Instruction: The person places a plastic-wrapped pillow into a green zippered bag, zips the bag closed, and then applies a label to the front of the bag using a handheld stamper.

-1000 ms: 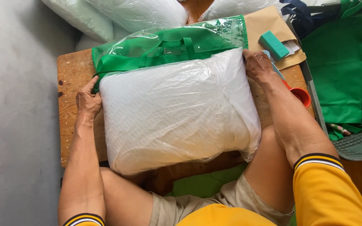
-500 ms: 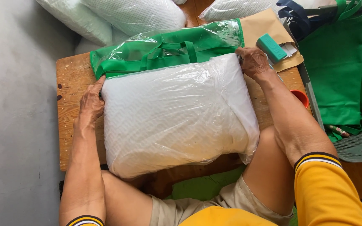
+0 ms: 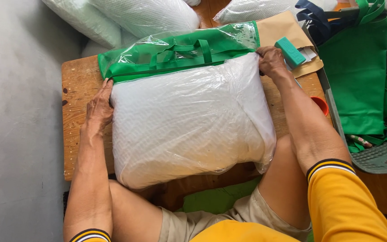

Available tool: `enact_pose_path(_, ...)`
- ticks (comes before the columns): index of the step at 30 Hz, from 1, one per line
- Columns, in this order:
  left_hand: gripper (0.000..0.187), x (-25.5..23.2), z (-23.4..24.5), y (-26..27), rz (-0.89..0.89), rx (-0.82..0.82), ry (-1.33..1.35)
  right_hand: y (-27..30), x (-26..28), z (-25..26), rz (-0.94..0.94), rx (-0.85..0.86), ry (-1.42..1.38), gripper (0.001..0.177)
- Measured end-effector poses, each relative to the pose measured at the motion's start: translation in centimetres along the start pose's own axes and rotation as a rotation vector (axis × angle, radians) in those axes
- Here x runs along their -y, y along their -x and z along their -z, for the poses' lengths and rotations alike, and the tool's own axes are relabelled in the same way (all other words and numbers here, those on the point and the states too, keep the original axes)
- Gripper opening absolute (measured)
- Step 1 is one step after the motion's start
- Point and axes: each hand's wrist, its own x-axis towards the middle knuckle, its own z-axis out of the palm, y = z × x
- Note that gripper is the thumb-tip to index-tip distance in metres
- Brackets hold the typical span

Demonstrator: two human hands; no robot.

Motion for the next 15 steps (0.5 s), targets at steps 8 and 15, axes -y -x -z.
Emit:
enact_pose_path(8,0.082,0.8,-0.9,0.0,-0.18,-0.108,-0.114,0.7,3.5,3.1,0.112,-0.222,-0.108,0.021)
enact_pose_path(15,0.059,1.1,-0.5,1.2,-0.122,-0.308,0.051,5.4,3.7,7.6,0.185,-0.069,-0.118,0.015)
